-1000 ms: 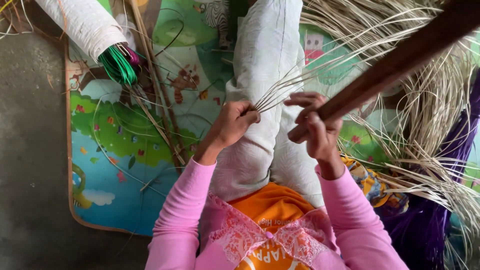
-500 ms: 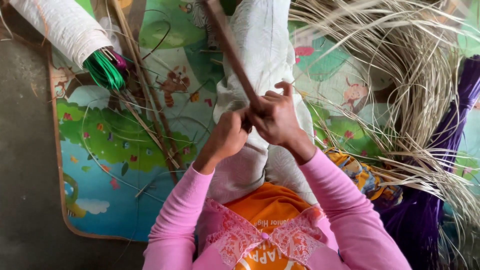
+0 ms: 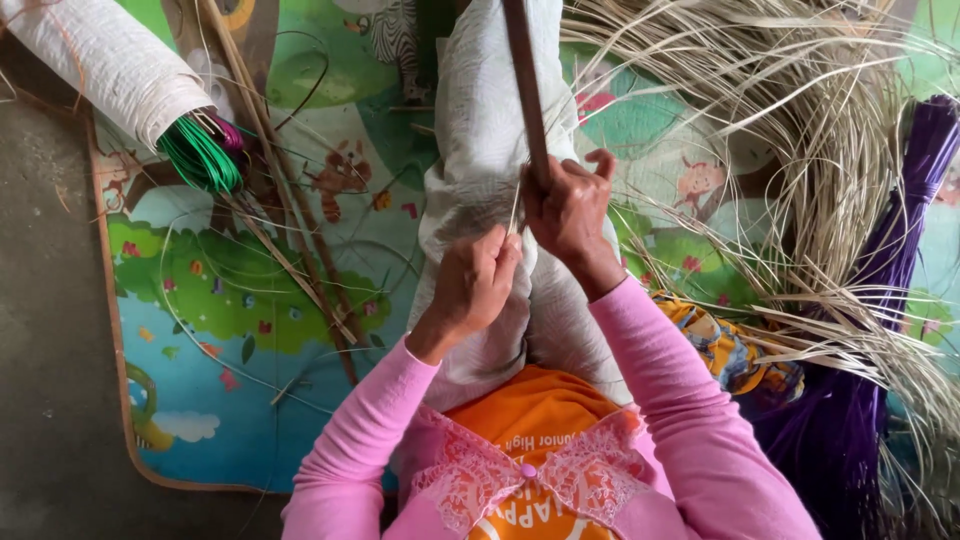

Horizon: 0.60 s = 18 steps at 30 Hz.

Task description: Weaving and tightening natural plant fibers using a wooden stick to create a craft item.

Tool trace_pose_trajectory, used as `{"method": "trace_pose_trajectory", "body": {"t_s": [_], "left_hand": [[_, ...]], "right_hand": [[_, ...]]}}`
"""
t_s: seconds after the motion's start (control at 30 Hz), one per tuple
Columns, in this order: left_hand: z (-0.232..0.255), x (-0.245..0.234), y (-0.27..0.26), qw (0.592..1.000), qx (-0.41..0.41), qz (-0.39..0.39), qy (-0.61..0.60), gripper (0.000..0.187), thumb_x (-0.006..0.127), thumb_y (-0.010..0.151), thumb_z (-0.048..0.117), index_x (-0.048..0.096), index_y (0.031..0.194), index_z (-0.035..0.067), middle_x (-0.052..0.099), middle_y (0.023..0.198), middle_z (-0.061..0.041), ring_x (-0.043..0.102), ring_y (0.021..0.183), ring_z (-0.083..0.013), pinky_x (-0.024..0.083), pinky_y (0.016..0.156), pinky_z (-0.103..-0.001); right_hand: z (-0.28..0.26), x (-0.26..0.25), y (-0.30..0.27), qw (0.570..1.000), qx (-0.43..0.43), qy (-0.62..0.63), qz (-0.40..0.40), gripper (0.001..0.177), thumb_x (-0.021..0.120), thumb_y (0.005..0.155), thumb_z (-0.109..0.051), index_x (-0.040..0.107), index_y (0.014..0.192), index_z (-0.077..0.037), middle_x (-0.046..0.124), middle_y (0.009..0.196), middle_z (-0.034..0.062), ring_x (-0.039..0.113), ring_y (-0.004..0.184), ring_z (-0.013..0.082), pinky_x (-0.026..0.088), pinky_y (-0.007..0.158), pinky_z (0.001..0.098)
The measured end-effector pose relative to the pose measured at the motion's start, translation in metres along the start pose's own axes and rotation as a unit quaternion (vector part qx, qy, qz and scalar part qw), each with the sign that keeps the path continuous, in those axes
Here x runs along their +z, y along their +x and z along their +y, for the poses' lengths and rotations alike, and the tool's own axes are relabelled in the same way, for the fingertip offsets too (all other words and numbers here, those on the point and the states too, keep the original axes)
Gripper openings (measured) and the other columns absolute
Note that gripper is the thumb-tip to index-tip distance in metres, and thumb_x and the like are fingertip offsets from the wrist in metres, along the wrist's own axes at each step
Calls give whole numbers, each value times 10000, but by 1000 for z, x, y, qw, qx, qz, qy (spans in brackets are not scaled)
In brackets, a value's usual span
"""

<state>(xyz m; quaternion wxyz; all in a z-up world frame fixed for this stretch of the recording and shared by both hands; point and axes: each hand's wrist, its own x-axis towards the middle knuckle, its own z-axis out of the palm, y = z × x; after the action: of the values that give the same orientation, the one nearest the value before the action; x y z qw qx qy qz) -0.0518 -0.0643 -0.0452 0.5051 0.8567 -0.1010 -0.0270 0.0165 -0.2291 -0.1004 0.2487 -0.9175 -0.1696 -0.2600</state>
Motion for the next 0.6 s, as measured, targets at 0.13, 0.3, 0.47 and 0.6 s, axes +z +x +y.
{"method": "trace_pose_trajectory", "body": {"t_s": [0.13, 0.3, 0.47, 0.6], "left_hand": [[12, -10, -5, 997, -40, -48, -48, 331, 567, 1014, 226, 566, 703, 111, 599, 578, -130, 620, 541, -283, 492, 495, -345], [14, -30, -16, 983, -87, -108, -121, 326, 562, 1009, 241, 604, 716, 103, 580, 568, -129, 542, 528, -230, 500, 551, -345], [-3, -60, -25, 961, -166, -135, -177, 331, 594, 984, 253, 653, 689, 115, 524, 562, -24, 488, 624, -119, 472, 577, -315], [-21, -71, -25, 956, -120, -165, -212, 282, 580, 988, 136, 655, 732, 44, 403, 561, 55, 304, 480, -74, 269, 448, -261]], "right_hand": [[38, 15, -16, 996, 45, -70, 19, 250, 676, 909, -231, 516, 720, -194, 522, 468, -20, 598, 471, 199, 418, 886, 414], [119, 17, -49, 980, 88, -172, 43, 288, 739, 933, -300, 570, 719, -210, 586, 511, 17, 670, 522, 228, 445, 878, 376], [218, -9, -89, 937, 119, -317, 80, 244, 786, 888, -319, 662, 735, -176, 604, 515, 119, 680, 626, 339, 514, 813, 360], [251, -42, -101, 926, 248, -283, 10, 427, 542, 1089, -202, 406, 715, -355, 344, 487, -132, 240, 472, 88, 401, 880, 290]]}}
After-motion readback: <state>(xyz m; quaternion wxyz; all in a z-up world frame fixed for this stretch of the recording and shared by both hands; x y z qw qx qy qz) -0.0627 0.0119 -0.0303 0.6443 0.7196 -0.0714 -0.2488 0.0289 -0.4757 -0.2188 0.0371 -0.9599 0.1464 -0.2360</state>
